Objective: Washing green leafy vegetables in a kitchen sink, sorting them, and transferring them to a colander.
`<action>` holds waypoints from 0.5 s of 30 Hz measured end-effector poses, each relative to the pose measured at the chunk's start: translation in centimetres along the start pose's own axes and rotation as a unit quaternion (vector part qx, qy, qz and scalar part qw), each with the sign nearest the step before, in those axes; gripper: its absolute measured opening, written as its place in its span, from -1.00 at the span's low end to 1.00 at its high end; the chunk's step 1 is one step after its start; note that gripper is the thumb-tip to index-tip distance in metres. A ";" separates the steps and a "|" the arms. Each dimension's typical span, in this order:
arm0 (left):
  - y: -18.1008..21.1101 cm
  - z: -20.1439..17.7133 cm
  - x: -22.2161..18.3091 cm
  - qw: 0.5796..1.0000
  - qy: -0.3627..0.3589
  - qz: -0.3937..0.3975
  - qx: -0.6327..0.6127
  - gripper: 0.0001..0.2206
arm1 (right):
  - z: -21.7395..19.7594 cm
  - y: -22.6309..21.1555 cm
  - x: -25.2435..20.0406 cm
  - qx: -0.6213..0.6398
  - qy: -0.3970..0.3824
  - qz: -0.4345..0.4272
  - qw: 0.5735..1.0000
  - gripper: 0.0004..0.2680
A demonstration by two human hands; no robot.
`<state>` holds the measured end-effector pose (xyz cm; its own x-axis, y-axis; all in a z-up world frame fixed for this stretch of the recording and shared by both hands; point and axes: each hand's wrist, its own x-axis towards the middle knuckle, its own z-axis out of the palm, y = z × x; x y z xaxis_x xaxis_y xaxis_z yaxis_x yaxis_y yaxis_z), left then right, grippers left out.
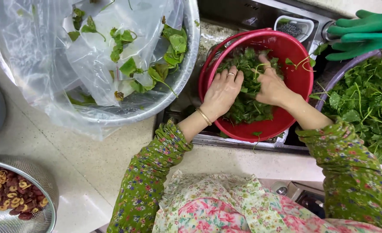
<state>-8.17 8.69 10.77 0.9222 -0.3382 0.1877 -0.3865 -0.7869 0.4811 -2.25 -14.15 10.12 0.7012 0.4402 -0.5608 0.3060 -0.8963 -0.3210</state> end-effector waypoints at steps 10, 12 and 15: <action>0.1 -0.4 0.2 0.997 -0.052 0.014 0.064 -0.59 | 10.0 6.6 7.0 -0.066 -0.337 0.197 0.918 -0.62; 0.0 -0.3 0.3 0.997 -0.058 0.012 0.055 -0.59 | 10.5 3.5 6.1 -0.040 -0.335 0.169 0.926 -0.61; -0.1 0.5 0.1 0.998 -0.064 -0.003 0.023 -0.55 | 9.6 0.6 5.7 -0.002 -0.340 0.128 0.932 -0.58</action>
<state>-8.07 8.47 10.35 0.9164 -0.3936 0.0726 -0.3833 -0.8109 0.4421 -4.27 -11.64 -0.54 0.1829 0.1422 -0.9728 0.1876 -0.9763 -0.1075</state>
